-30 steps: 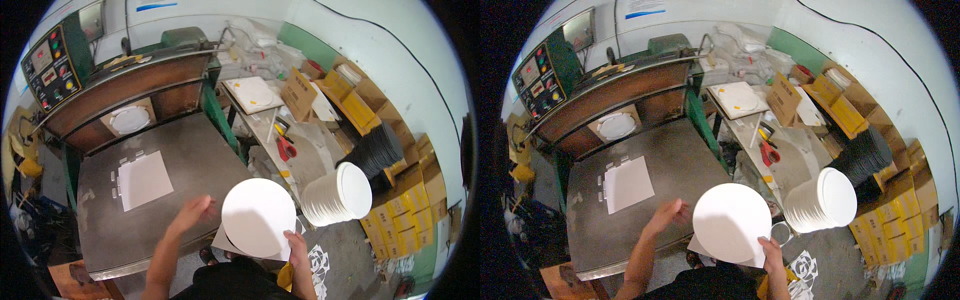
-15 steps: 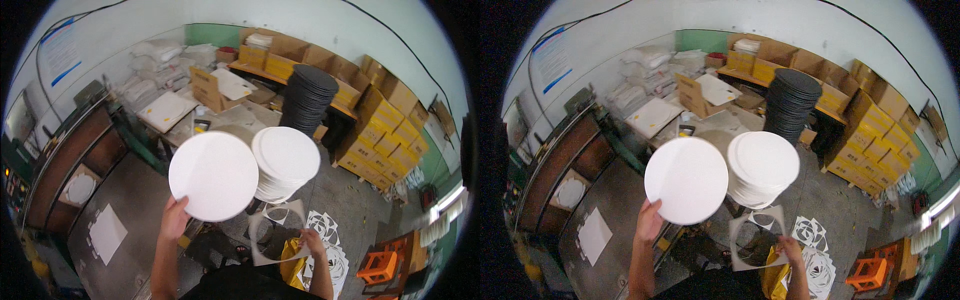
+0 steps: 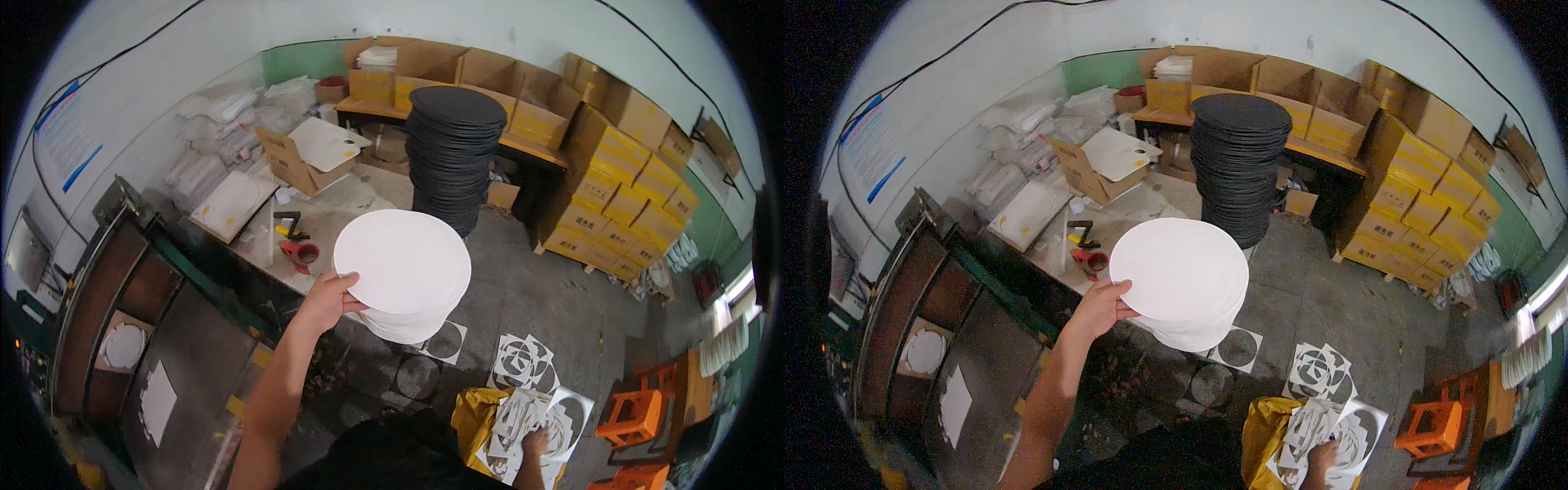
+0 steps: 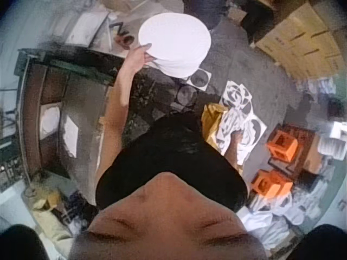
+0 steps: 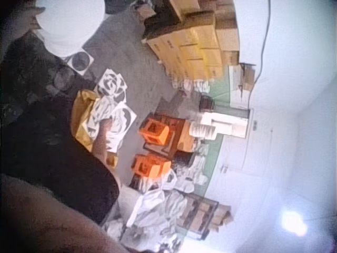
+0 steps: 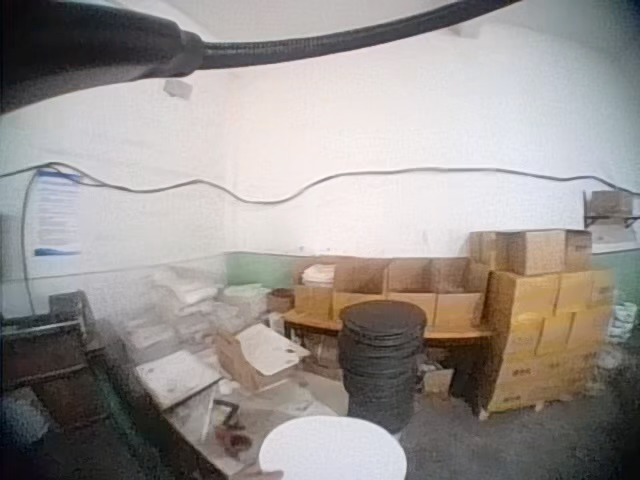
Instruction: The person places square paper sheets into a die-cutting machine, removes the cut circular pieces and the waste paper frames, and stacks them in separate piles.
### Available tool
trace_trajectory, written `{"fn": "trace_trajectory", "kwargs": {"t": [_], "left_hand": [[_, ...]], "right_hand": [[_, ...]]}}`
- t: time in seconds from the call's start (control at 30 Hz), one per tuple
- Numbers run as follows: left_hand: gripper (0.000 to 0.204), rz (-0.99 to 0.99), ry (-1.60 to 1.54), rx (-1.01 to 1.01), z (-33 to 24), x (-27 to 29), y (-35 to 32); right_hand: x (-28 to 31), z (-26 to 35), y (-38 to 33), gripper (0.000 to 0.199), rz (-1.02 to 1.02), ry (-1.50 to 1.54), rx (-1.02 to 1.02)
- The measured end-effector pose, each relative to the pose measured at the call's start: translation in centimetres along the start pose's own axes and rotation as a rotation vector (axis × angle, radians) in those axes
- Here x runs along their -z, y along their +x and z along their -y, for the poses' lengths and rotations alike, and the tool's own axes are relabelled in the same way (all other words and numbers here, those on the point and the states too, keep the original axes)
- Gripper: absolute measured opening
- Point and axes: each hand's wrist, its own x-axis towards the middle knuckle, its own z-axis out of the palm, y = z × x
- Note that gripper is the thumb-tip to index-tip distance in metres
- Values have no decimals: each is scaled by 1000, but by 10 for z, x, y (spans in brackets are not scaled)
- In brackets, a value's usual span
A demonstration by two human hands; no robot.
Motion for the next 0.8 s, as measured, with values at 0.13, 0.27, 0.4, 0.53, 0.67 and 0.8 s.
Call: {"fn": "trace_trajectory", "kwargs": {"t": [0.13, 0.27, 0.4, 0.53, 0.67, 0.8], "left_hand": [[42, -13, 29, 29, -11, -7, -4], [49, -36, 210, 73, -40, 5, -34], [49, -411, 236, -199, -15, 57, -138], [42, -719, -132, -139, 117, 131, -273], [34, -1280, -298, -49, 320, 173, -430], [17, -1965, -723, -349, 499, 159, -620]], "right_hand": [[-89, -10, 16, 53, 362, 29, 168], [-147, 91, 13, 44, 778, -86, 429], [-171, 211, -7, 32, 1388, 432, 320], [-171, 308, -35, 25, 1879, 548, 243], [-144, 371, -86, 24, 1225, 32, 631], [-142, 373, -159, 24, 1263, -229, 814]]}}
